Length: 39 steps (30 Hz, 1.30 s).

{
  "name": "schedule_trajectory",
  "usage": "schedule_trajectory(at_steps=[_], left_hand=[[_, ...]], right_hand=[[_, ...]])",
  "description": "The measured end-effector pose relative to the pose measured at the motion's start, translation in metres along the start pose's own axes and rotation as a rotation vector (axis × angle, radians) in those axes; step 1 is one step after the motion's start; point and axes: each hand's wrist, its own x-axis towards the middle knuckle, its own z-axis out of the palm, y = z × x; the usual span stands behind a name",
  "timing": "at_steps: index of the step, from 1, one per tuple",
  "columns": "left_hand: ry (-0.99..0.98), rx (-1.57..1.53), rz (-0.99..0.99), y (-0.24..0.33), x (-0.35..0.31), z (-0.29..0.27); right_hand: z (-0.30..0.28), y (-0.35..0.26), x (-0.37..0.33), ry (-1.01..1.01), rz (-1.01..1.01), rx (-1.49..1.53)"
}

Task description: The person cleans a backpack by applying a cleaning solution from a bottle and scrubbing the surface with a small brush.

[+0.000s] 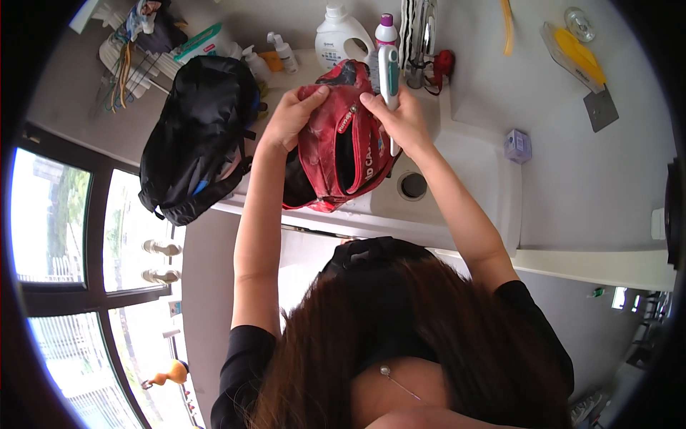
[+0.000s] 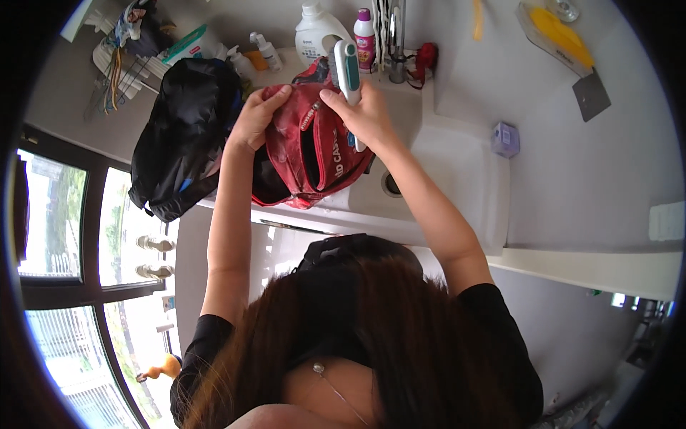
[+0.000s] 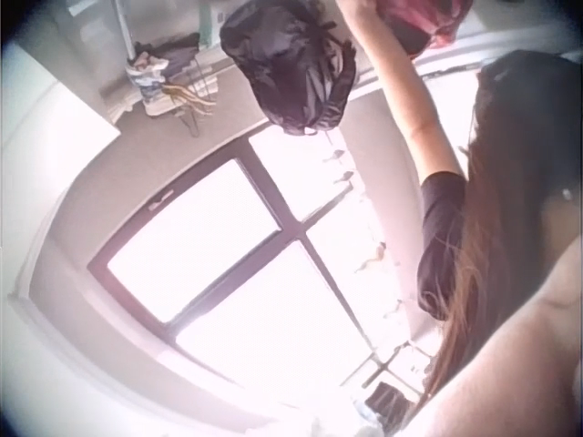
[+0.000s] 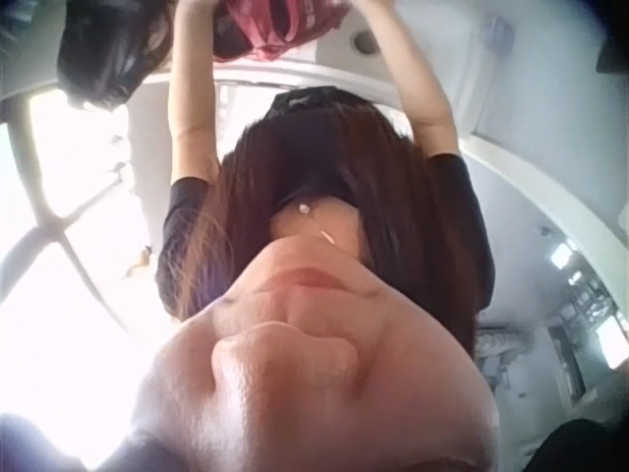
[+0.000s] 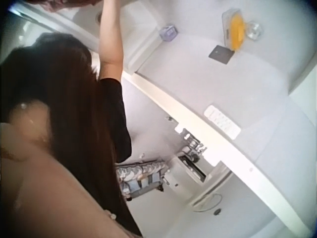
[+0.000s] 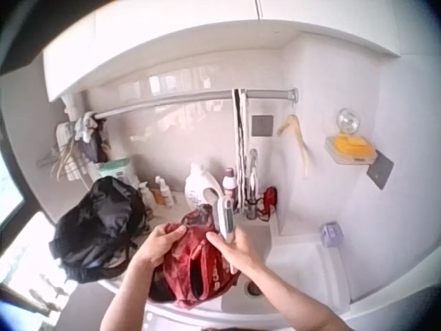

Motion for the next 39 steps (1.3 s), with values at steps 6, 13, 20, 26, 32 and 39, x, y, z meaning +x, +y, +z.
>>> schedule_trajectory(at_steps=[6, 13, 20, 26, 32, 39], left_hand=[[-0.031, 0.062, -0.075, -0.035, -0.006, -0.006], [0.276, 0.896, 0.372, -0.071, -0.058, -0.029], [0.388, 1.329, 0.603, -0.104, -0.074, -0.008], [0.618, 1.356, 0.686, -0.120, -0.059, -0.004], [0.615, 1.394, 0.852, -0.107, -0.055, -0.011], [0.484, 1.310, 0.861, -0.110, -0.047, -0.029]], right_hand=[[-0.003, 0.038, 0.001, -0.083, -0.009, -0.254], [0.002, 0.071, 0.009, -0.278, -0.053, -0.374], [0.033, 0.078, 0.030, -0.478, -0.314, -0.309], [0.044, 0.076, 0.040, -0.450, -0.225, -0.536], [0.038, 0.075, 0.033, -0.698, -0.208, -0.359], [0.050, 0.061, 0.041, -0.797, -0.066, -0.469]])
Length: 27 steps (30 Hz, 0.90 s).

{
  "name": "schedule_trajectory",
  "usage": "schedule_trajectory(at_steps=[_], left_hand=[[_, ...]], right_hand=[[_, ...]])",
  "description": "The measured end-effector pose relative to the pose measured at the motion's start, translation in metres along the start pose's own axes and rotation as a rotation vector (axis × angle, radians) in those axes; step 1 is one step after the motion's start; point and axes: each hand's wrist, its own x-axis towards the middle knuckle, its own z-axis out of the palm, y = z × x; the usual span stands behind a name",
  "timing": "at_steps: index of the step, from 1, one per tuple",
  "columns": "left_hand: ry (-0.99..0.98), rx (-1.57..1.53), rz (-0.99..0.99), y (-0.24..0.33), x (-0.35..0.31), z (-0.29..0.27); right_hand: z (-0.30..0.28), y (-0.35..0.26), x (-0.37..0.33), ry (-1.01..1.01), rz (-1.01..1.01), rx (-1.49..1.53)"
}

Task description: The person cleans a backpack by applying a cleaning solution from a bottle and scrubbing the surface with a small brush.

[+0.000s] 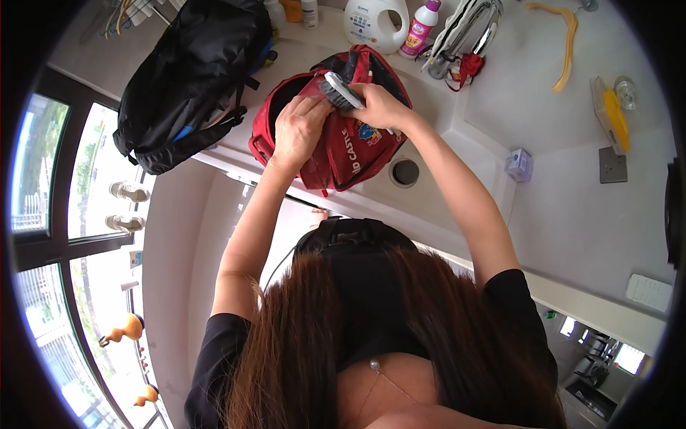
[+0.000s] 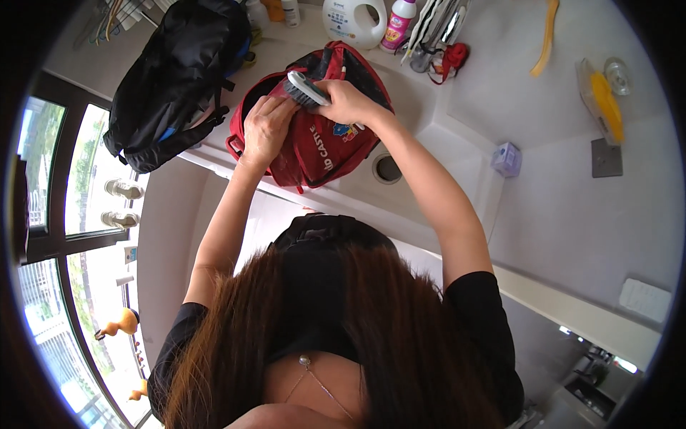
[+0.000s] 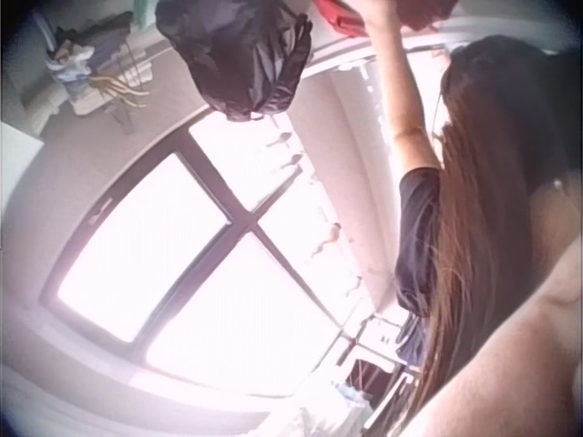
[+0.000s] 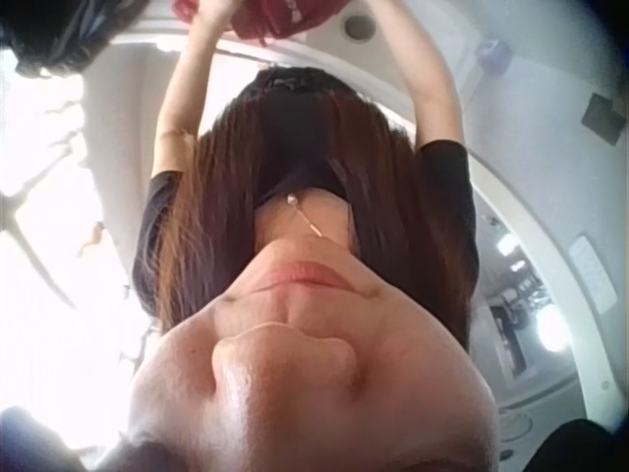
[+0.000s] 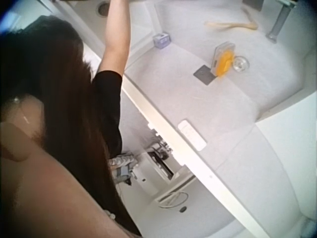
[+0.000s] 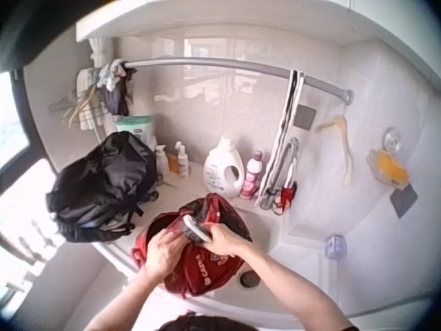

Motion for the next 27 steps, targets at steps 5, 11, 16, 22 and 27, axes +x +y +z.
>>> schedule_trajectory(at_steps=[5, 11, 16, 22, 27], left_hand=[[-0.043, -0.088, 0.050, 0.002, 0.004, -0.014], [-0.108, -0.079, -0.077, 0.003, -0.021, -0.024], [-0.138, -0.059, -0.175, -0.007, -0.037, -0.024], [-0.082, -0.056, -0.194, -0.006, -0.041, -0.021], [-0.061, -0.182, -0.233, 0.006, -0.021, -0.008]], right_hand=[[-0.014, 0.018, 0.013, -0.067, 0.039, -0.076], [-0.008, 0.033, 0.023, -0.031, 0.253, 0.374], [-0.013, 0.059, 0.060, 0.184, 0.352, 0.222], [0.009, 0.070, 0.094, 0.300, 0.099, -0.162], [0.010, 0.088, 0.086, 0.330, 0.069, -0.555]])
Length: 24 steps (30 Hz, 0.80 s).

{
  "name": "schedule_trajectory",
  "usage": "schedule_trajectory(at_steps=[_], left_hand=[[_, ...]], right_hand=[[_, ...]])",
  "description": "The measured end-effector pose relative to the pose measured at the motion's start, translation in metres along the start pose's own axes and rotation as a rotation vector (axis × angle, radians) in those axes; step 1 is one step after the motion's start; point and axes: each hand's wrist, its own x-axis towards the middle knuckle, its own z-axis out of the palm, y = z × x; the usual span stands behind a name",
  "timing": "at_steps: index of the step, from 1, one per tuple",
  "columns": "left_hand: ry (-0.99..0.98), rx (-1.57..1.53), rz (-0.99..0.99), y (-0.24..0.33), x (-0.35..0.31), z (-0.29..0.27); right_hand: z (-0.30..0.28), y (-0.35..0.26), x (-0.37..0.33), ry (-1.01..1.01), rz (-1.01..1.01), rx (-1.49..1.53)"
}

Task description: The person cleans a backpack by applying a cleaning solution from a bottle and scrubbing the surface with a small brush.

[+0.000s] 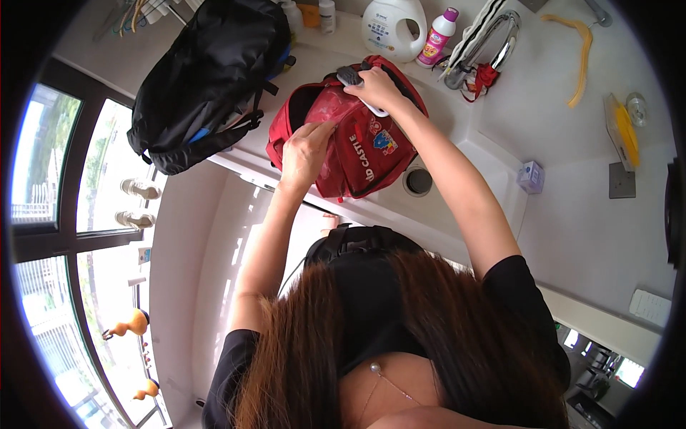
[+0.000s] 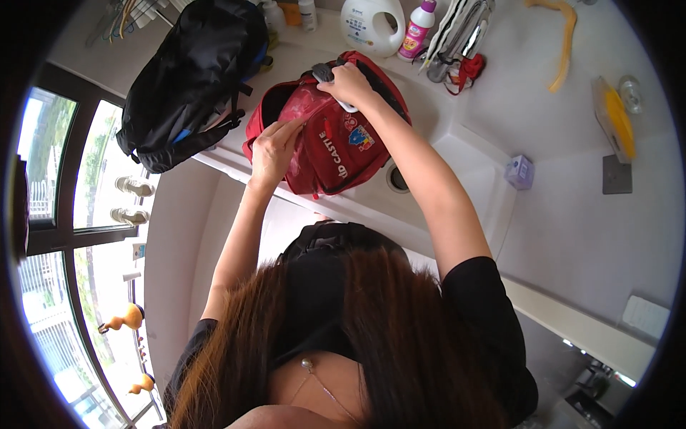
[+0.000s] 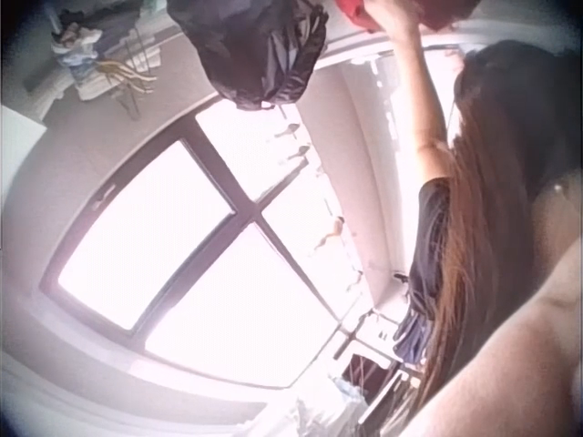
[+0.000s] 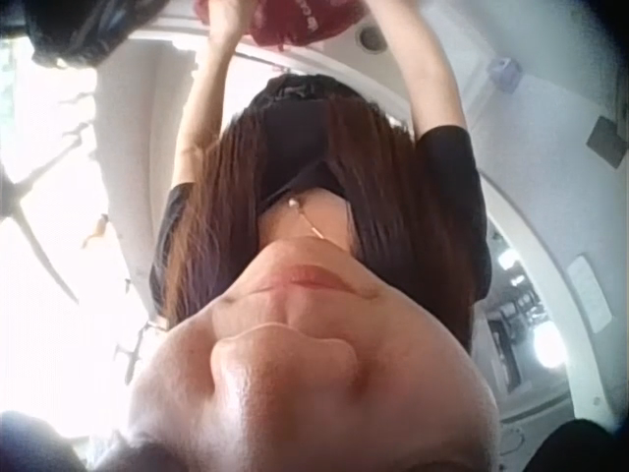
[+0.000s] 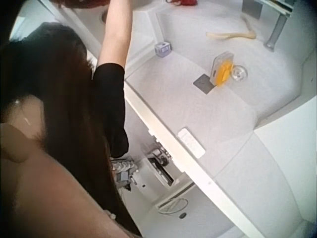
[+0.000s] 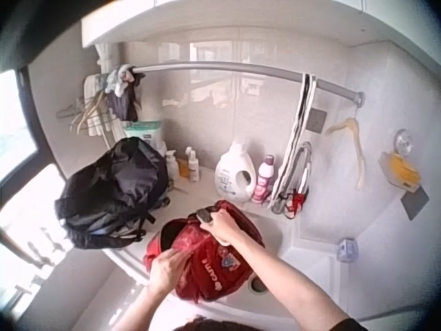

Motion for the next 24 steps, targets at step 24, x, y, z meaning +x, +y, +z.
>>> schedule_trajectory(at_steps=[24], left_hand=[[0.101, -0.079, 0.120, 0.004, -0.024, 0.005]], right_hand=[[-0.034, -0.042, -0.009, 0.500, -0.124, 0.418]])
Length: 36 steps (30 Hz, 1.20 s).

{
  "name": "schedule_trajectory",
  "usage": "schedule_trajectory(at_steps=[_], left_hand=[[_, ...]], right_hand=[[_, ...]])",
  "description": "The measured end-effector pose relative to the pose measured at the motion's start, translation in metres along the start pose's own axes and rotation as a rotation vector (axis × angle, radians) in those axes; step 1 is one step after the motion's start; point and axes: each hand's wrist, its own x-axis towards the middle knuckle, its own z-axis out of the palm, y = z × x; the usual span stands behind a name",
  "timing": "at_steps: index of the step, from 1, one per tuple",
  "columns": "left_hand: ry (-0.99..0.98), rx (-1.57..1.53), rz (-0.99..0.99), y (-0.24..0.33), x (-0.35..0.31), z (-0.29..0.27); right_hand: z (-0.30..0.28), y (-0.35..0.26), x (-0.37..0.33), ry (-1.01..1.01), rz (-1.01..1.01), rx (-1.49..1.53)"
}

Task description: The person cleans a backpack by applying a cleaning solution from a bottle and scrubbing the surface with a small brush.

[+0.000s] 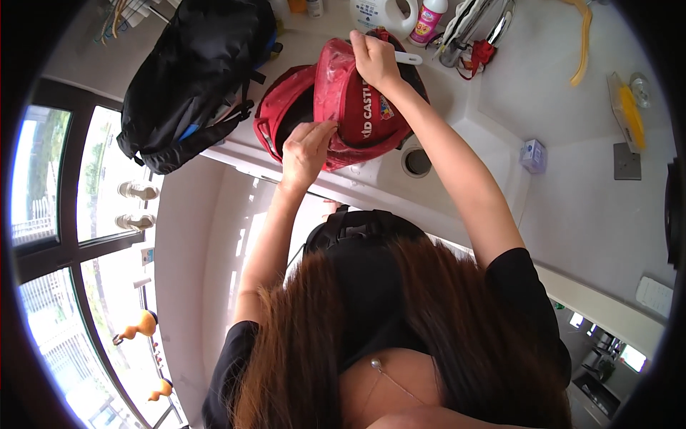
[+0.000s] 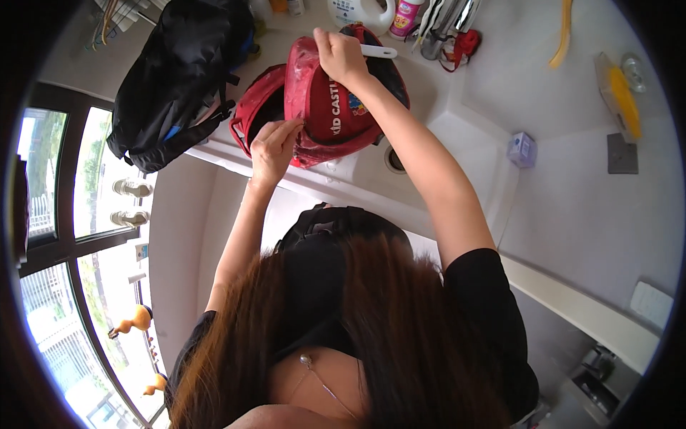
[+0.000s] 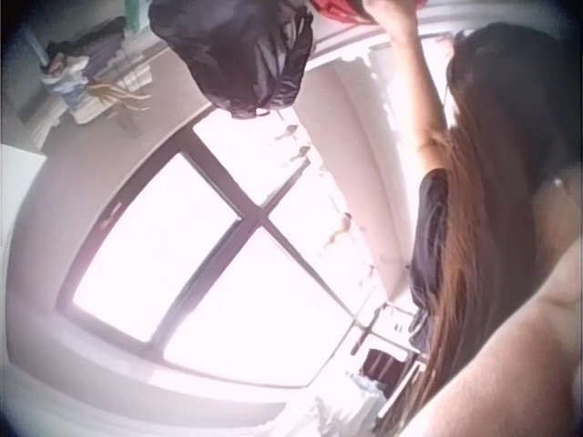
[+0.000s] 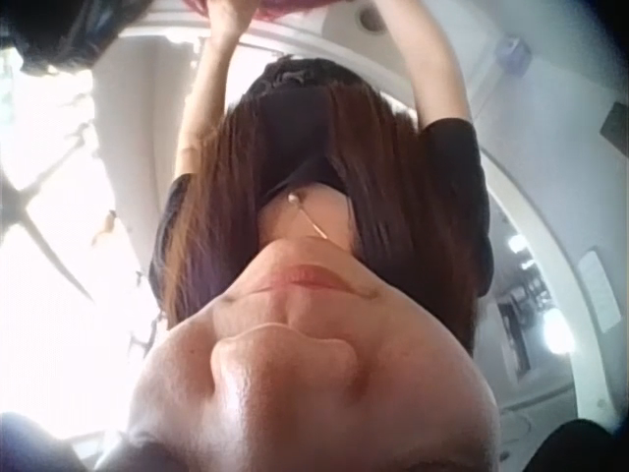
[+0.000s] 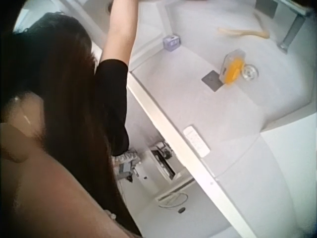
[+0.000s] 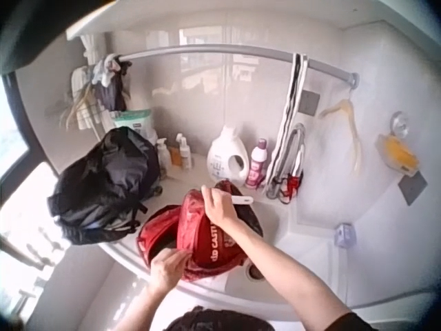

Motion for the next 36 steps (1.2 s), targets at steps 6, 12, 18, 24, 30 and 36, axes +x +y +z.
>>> schedule_trajectory(at_steps=[6, 12, 18, 24, 30, 36], left_hand=[[0.093, 0.004, -0.017, -0.006, 0.016, -0.009], [0.125, 0.043, -0.017, 0.007, 0.025, -0.013], [0.212, 0.069, -0.047, 0.013, 0.009, -0.013], [0.288, 0.113, -0.032, 0.005, 0.012, -0.008], [0.247, 0.059, 0.142, -0.008, 0.100, -0.033], [0.281, 0.045, 0.288, 0.006, 0.147, -0.035]], right_hand=[[-0.009, -0.067, -0.019, -0.207, -0.685, 0.042], [0.007, -0.059, -0.003, -0.287, -0.742, -0.051], [0.012, -0.065, 0.018, -0.271, -0.596, 0.099], [0.013, -0.067, 0.024, -0.160, -0.571, 0.131], [-0.014, -0.083, 0.070, -0.157, -0.581, -0.009], [-0.036, -0.082, 0.110, -0.176, -0.632, 0.069]])
